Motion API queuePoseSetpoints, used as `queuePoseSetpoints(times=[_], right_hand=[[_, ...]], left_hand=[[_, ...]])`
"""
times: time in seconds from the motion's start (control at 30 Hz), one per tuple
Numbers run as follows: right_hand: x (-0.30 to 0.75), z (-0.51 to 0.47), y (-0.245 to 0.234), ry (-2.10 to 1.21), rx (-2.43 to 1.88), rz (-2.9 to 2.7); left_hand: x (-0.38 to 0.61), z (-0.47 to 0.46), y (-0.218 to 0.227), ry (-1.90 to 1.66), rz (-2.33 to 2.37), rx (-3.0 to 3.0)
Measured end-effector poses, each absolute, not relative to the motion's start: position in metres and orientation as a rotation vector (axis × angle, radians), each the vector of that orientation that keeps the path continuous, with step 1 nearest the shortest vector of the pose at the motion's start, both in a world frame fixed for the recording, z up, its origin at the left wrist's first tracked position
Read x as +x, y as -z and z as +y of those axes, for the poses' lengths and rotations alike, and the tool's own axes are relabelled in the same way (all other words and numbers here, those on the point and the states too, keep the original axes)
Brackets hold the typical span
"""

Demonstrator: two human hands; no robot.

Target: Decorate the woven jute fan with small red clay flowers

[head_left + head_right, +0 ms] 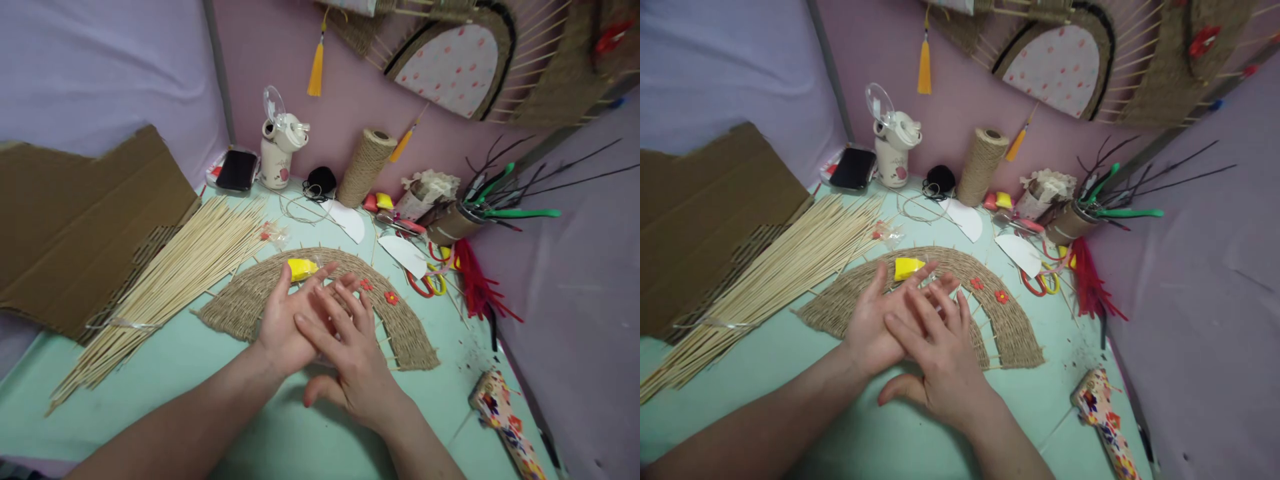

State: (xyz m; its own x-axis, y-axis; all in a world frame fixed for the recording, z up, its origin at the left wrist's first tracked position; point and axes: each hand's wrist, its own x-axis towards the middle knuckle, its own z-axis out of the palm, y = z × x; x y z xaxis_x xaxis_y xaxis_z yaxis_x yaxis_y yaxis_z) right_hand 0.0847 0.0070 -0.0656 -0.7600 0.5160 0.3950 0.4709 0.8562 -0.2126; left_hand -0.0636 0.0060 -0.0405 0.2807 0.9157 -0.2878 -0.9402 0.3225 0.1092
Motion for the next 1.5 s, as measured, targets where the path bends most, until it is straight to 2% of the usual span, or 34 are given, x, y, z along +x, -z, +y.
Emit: queuePoseSetpoints(times=[0.13,0.3,0.47,0.63,0.8,0.97,1.1,1.5], right_hand=[[0.0866,0.0086,0.0654,-0.103,-0.801,-2.528],[0.0854,0.0079,0.0645,-0.147,-0.771,-2.579],[0.0868,0.0099,0.0641,-0.133,-0.810,-2.527],[0.0864,0.0083,0.0645,-0.162,-0.778,-2.564],[0.0888,0.0088,0.0637,-0.133,-0.810,-2.524],[0.0867,0.0074,0.0623,-0.144,-0.754,-2.576],[0.0881,0.0085,0.0624,-0.137,-0.767,-2.522],[0.0898,0.0118,0.0625,-0.441,-0.785,-2.258]], left_hand=[[-0.0651,0.0058,0.0405,-1.323,0.318,-0.077],[-0.0617,0.0035,0.0410,-1.195,0.302,-0.114],[-0.0643,0.0058,0.0397,-1.299,0.322,-0.104],[-0.0609,0.0040,0.0400,-1.184,0.301,-0.124],[-0.0638,0.0049,0.0398,-1.280,0.329,-0.108],[-0.0616,0.0033,0.0424,-1.179,0.278,-0.105],[-0.0646,0.0046,0.0419,-1.278,0.297,-0.097],[-0.0591,0.0025,0.0398,-1.183,0.283,-0.078]])
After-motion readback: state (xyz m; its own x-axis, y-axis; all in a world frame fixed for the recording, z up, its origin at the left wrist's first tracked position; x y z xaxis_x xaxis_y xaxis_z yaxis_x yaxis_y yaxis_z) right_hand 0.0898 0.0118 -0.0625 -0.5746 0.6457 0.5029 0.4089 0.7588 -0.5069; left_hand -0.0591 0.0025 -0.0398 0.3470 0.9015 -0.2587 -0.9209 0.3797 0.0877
